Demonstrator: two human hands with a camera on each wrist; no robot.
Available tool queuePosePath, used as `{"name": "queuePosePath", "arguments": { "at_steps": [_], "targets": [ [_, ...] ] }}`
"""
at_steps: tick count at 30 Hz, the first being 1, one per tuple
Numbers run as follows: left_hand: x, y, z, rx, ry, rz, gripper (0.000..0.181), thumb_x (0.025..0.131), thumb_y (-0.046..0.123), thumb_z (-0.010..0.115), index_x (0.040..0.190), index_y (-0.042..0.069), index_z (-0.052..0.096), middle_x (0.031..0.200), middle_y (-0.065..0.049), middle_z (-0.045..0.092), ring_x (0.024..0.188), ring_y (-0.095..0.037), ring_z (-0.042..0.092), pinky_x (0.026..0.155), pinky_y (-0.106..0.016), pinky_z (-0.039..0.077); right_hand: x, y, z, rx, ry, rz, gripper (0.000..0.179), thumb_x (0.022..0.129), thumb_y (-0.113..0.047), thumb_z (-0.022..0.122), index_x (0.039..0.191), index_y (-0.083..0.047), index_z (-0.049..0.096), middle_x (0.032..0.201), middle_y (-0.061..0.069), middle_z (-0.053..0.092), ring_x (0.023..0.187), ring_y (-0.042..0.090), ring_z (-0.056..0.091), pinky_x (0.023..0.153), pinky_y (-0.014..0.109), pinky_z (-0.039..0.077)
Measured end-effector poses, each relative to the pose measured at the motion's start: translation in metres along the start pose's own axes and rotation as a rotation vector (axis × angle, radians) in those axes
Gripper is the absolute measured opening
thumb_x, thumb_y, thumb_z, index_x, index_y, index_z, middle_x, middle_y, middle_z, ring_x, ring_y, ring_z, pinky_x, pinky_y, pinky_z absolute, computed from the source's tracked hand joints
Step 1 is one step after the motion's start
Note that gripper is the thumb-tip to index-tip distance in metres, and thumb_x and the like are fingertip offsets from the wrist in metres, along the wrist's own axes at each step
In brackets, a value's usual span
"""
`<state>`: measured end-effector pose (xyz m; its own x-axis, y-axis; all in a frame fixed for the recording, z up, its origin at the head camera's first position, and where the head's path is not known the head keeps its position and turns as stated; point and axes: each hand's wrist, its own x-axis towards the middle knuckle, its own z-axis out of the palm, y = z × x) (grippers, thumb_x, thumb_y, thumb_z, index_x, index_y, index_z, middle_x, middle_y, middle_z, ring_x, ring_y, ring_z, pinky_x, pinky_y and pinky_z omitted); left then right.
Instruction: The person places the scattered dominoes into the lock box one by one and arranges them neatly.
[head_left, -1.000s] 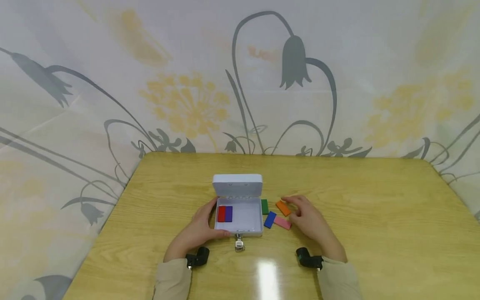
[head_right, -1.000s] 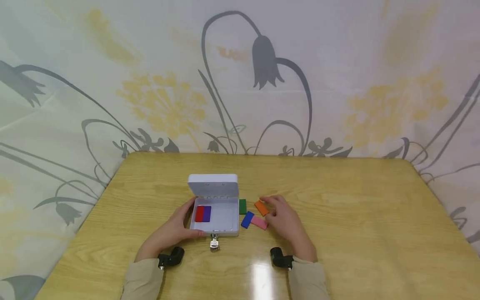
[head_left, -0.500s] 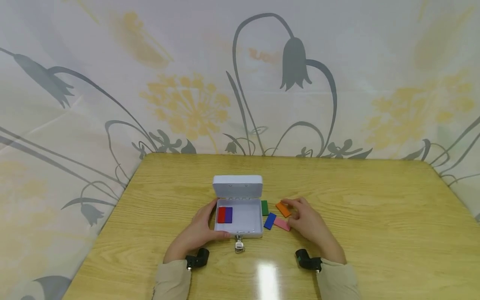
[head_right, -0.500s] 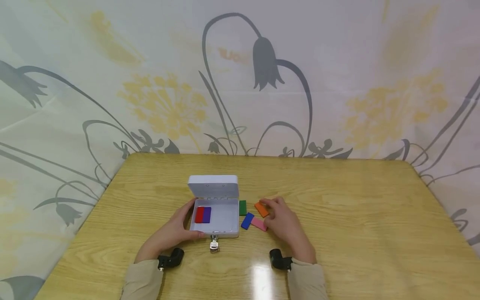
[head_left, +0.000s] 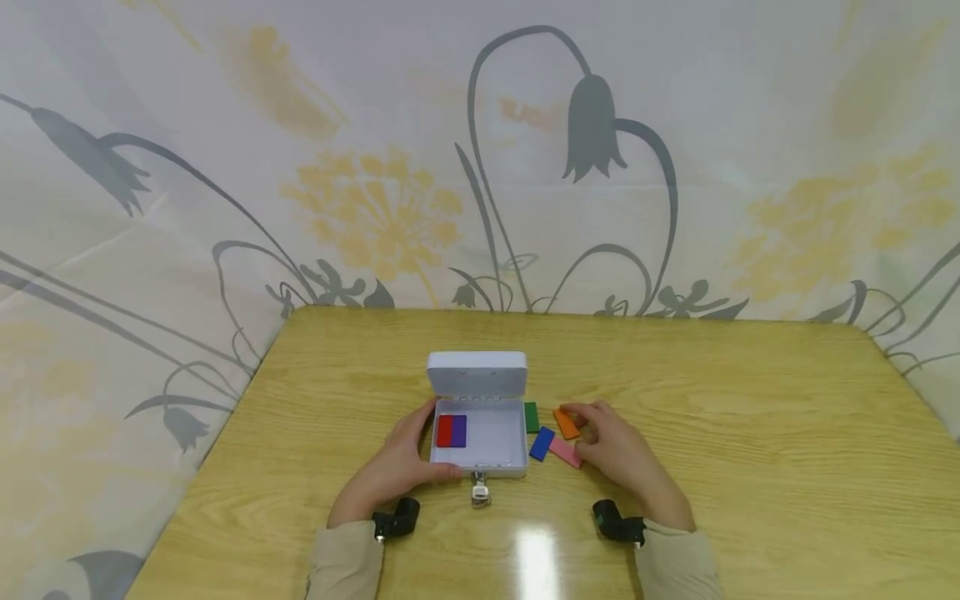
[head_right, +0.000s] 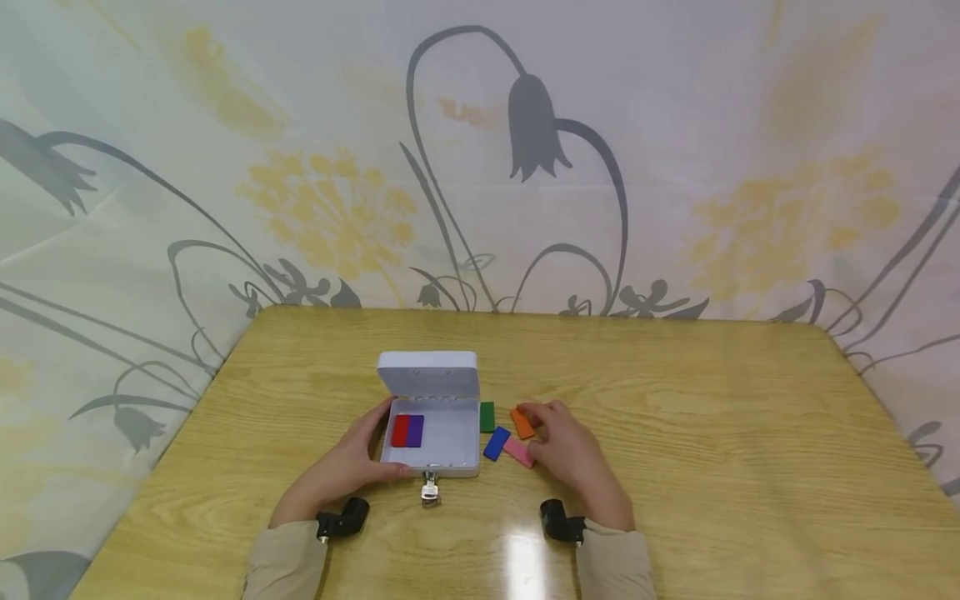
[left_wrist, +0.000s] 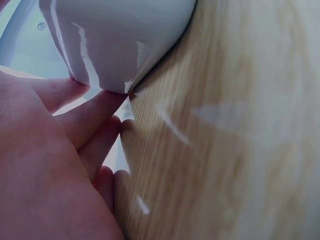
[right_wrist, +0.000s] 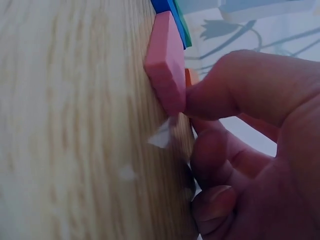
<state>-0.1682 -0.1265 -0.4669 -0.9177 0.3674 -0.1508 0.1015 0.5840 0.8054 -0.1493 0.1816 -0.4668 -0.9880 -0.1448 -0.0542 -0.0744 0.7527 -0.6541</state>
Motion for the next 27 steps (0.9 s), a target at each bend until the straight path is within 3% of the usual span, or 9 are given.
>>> {"name": "queuePosePath", "arguments": {
  "at_steps": [9,15,27],
  "targets": [
    [0.0006,0.0008,0.0,0.064,0.021,-0.003,0.11,0.057,0.05,0.078,0.144,0.018,0.019,0.143,-0.009,0.024,0.129,-0.03,0.02,0.1,-0.051,0.021,0.001,-0.0039,-0.0026,0.007,-0.033,-0.022,0.054,0.076,-0.011,0.065,0.127,-0.011,0.049,0.093,-0.001,0.05,0.066,0.013,0.042,0.058,0.028,0.035],
    [0.0004,-0.0006,0.001,0.063,0.013,-0.01,0.11,0.058,0.05,0.078,0.144,0.019,0.018,0.143,-0.008,0.024,0.13,-0.03,0.019,0.1,-0.052,0.021,0.0016,-0.0053,-0.0005,-0.051,-0.041,-0.029,0.056,0.079,-0.019,0.066,0.131,-0.011,0.045,0.087,-0.001,0.045,0.065,0.013,0.04,0.056,0.028,0.033],
    [0.0007,0.0004,0.0007,0.074,0.03,0.016,0.109,0.058,0.047,0.08,0.144,0.019,0.019,0.143,-0.008,0.025,0.129,-0.029,0.02,0.1,-0.051,0.019,0.0019,-0.0094,0.0008,-0.081,-0.029,0.011,0.046,0.079,-0.022,0.067,0.122,-0.013,0.053,0.085,0.0,0.045,0.063,0.013,0.041,0.054,0.027,0.034]
  ]
}}
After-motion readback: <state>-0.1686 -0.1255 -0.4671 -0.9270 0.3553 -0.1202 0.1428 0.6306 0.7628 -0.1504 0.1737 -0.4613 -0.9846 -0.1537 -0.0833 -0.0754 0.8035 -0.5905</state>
